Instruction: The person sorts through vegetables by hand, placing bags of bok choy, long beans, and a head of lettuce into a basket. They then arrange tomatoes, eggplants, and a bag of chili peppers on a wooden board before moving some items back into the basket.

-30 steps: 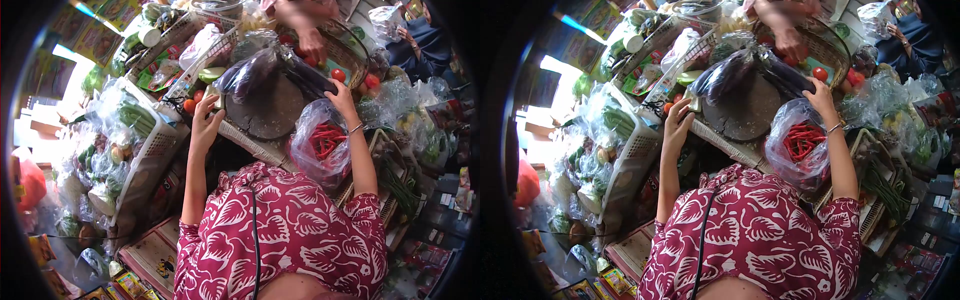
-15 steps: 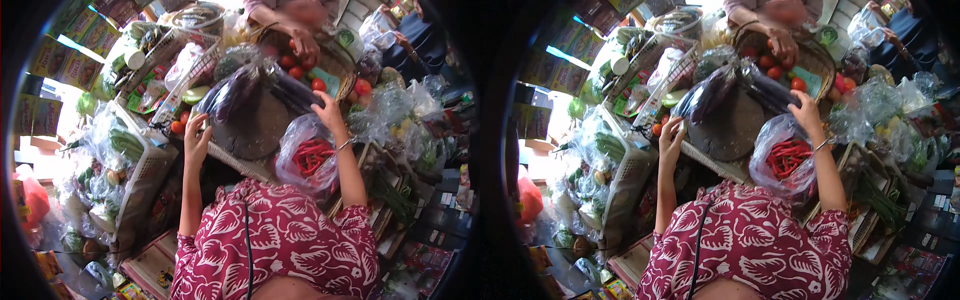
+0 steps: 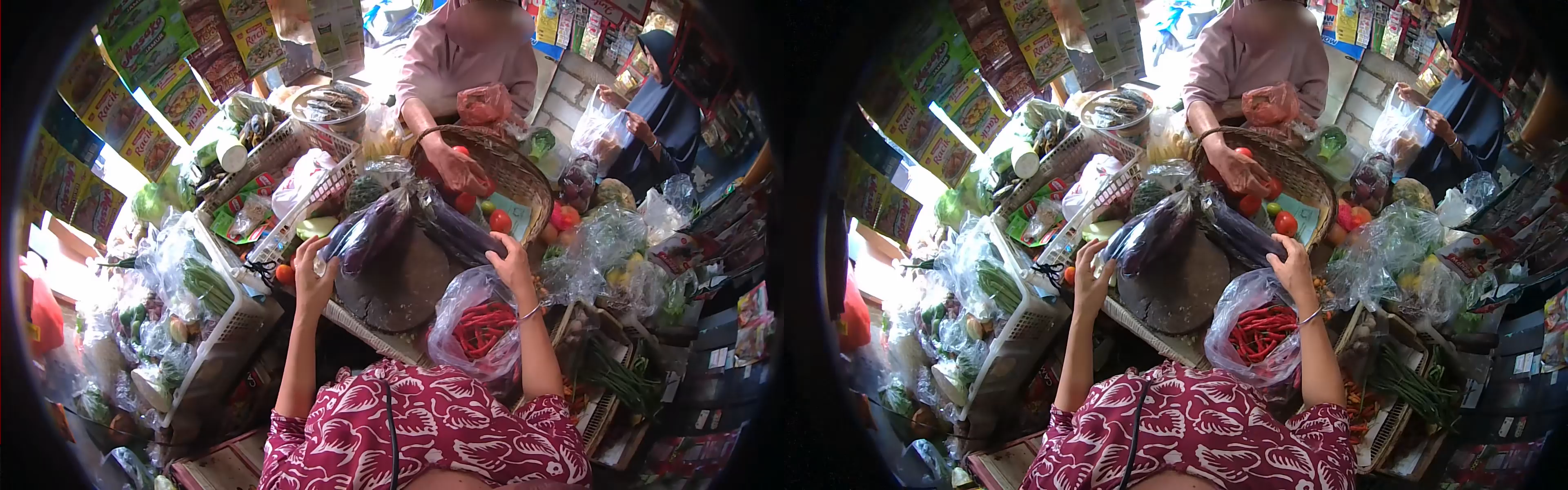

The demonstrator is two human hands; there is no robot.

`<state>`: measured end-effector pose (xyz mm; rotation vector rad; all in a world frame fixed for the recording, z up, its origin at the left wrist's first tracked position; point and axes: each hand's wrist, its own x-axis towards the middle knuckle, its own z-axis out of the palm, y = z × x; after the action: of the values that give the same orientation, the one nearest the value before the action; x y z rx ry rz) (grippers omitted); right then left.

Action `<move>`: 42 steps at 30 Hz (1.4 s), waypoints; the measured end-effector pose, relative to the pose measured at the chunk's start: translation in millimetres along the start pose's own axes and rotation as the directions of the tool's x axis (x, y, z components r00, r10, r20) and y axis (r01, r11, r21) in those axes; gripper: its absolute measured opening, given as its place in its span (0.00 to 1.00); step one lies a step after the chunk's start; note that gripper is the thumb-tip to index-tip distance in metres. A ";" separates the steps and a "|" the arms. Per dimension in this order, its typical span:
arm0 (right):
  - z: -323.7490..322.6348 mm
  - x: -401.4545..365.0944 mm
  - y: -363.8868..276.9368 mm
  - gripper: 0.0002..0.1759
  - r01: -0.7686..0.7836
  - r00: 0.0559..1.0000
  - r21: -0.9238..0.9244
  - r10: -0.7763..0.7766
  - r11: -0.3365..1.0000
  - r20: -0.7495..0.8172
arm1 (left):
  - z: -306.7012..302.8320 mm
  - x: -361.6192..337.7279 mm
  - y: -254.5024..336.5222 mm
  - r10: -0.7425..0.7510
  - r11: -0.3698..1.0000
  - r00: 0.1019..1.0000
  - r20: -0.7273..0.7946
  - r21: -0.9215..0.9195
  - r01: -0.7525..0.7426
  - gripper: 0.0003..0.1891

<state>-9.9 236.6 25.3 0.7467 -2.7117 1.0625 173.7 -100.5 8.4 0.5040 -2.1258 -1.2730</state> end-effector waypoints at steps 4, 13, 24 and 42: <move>0.7 -2.6 -1.0 0.21 0.015 1.000 0.042 -0.014 0.999 -0.021 | -1.8 -1.5 -9.1 0.003 1.000 0.998 0.058 -0.013 -0.002 0.20; -1.8 -1.7 -4.7 0.19 -0.053 0.999 0.063 0.053 0.997 0.010 | -3.1 -7.3 -0.7 -0.112 0.993 0.986 0.123 -0.026 0.117 0.20; 1.6 3.5 -3.7 0.15 0.082 0.996 0.018 -0.082 0.997 0.043 | 4.1 -3.8 -2.1 0.145 0.972 0.989 -0.015 0.187 -0.140 0.23; 105.9 25.6 -134.0 0.40 0.195 0.821 -0.003 -0.161 0.981 0.548 | 47.7 40.2 2.1 -0.051 0.812 0.951 0.305 0.567 -0.138 0.41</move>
<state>39.7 71.4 34.8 1.4588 -3.0138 0.8120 111.9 -92.2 5.3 0.5220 -2.7896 -0.6698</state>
